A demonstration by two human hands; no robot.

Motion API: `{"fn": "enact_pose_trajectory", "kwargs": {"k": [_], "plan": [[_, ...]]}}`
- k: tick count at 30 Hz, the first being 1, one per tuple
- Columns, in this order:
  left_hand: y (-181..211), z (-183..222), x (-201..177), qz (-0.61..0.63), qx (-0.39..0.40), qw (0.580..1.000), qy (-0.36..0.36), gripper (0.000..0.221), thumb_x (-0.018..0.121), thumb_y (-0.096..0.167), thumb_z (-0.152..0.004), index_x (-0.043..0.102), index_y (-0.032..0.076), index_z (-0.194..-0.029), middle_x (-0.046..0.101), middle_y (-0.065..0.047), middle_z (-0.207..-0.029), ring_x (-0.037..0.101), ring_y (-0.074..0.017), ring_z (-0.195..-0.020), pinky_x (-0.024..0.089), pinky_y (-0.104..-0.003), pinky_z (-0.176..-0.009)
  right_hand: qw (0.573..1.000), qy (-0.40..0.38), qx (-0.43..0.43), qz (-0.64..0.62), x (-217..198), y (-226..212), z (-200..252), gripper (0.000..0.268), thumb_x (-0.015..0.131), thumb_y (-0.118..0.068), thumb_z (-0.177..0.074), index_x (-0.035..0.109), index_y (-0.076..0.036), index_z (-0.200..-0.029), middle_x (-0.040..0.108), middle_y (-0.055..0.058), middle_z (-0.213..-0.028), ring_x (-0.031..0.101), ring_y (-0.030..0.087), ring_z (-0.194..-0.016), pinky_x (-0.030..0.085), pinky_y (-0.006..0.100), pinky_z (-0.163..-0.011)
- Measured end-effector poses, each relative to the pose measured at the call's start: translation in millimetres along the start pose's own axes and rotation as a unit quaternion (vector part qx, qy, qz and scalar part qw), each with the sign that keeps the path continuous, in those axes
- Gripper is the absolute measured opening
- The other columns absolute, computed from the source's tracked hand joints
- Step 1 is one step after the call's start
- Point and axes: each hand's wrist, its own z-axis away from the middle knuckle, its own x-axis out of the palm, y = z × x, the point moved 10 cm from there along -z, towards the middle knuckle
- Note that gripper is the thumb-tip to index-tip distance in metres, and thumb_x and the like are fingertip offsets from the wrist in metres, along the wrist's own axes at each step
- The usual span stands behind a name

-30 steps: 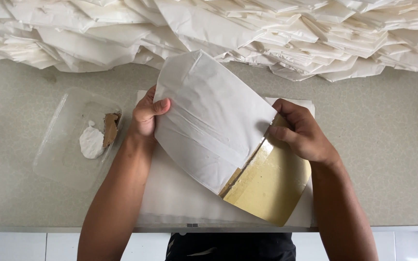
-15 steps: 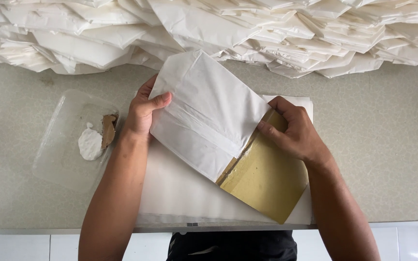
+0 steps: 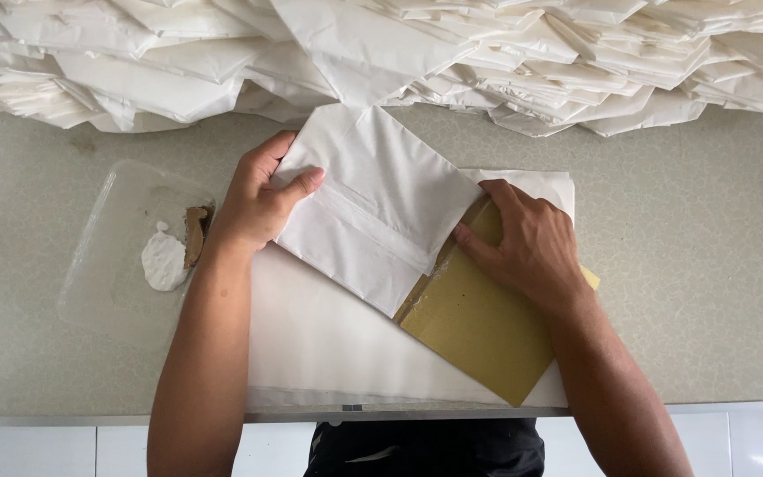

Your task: The person folds a white paper sheet over a cardboard template, presses the edges, and then applies paste from a small container to seal the pouch. The person repeats the folding and pasting steps on a second pouch.

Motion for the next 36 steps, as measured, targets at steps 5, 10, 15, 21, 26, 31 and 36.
{"fn": "enact_pose_trajectory", "kwargs": {"k": [5, 10, 15, 21, 26, 31, 36], "plan": [[9.7, -0.9, 2.4, -0.006, 0.027, 1.0, -0.01, 0.011, 0.077, 0.009, -0.092, 0.07, 0.012, -0.1, 0.064, 0.0, -0.075, 0.057, -0.0065, -0.07, 0.051, -0.024, -0.07, 1.0, 0.005, 0.003, 0.021, 7.7, 7.2, 0.9, 0.052, 0.067, -0.045, -0.092, 0.064, -0.005, -0.123, 0.073, 0.018, -0.091, 0.075, 0.041, -0.082, 0.062, 0.047, -0.065], [-5.0, -1.8, 1.2, 0.014, 0.034, 0.999, -0.008, 0.009, 0.076, 0.009, -0.092, 0.07, 0.012, -0.099, 0.064, 0.001, -0.075, 0.056, -0.0054, -0.07, 0.051, -0.023, -0.069, 0.999, 0.018, 0.002, 0.034, 8.6, 9.6, 1.6, 0.046, 0.064, -0.043, -0.092, 0.065, -0.008, -0.122, 0.071, 0.014, -0.087, 0.075, 0.04, -0.08, 0.061, 0.044, -0.065], [-15.8, -3.9, -0.4, 0.009, 0.048, 0.999, -0.008, 0.01, 0.075, 0.01, -0.092, 0.069, 0.011, -0.1, 0.065, -0.001, -0.076, 0.057, -0.007, -0.071, 0.051, -0.025, -0.069, 0.999, 0.011, 0.035, 0.021, -0.7, 7.0, 1.3, 0.054, 0.068, -0.052, -0.091, 0.067, -0.008, -0.123, 0.073, 0.017, -0.09, 0.074, 0.041, -0.083, 0.061, 0.046, -0.066], [-12.8, -2.8, 0.0, 0.018, 0.035, 0.999, -0.006, 0.009, 0.075, 0.011, -0.093, 0.068, 0.012, -0.099, 0.064, 0.001, -0.075, 0.057, -0.0054, -0.07, 0.05, -0.023, -0.069, 0.999, 0.01, 0.014, 0.038, 0.1, 0.2, 1.9, 0.062, 0.069, -0.055, -0.086, 0.065, -0.006, -0.124, 0.073, 0.017, -0.09, 0.074, 0.041, -0.08, 0.06, 0.047, -0.072], [-16.5, -3.7, -1.3, 0.006, 0.035, 0.999, -0.009, 0.01, 0.075, 0.012, -0.093, 0.068, 0.012, -0.099, 0.064, 0.0, -0.075, 0.058, -0.0065, -0.07, 0.05, -0.024, -0.068, 0.999, 0.003, 0.018, 0.041, 3.2, -0.6, 2.6, 0.063, 0.069, -0.055, -0.087, 0.064, -0.007, -0.127, 0.073, 0.017, -0.092, 0.075, 0.04, -0.083, 0.06, 0.047, -0.072], [-9.8, -2.9, -1.5, -0.014, 0.041, 0.999, -0.015, 0.01, 0.075, 0.014, -0.094, 0.067, 0.012, -0.101, 0.063, 0.0, -0.075, 0.057, -0.0068, -0.07, 0.049, -0.025, -0.069, 0.999, -0.003, 0.041, 0.028, 12.8, 7.6, 3.5, 0.059, 0.066, -0.054, -0.089, 0.061, -0.009, -0.127, 0.071, 0.014, -0.091, 0.075, 0.039, -0.083, 0.062, 0.046, -0.069], [0.9, -2.2, 1.0, -0.023, 0.041, 0.999, -0.024, 0.01, 0.073, 0.013, -0.095, 0.066, 0.011, -0.102, 0.062, -0.001, -0.076, 0.056, -0.0074, -0.072, 0.049, -0.026, -0.07, 0.999, 0.003, 0.027, 0.047, 9.8, 2.6, 4.3, 0.058, 0.062, -0.052, -0.092, 0.057, -0.01, -0.131, 0.07, 0.015, -0.09, 0.075, 0.041, -0.083, 0.061, 0.049, -0.068]]}}
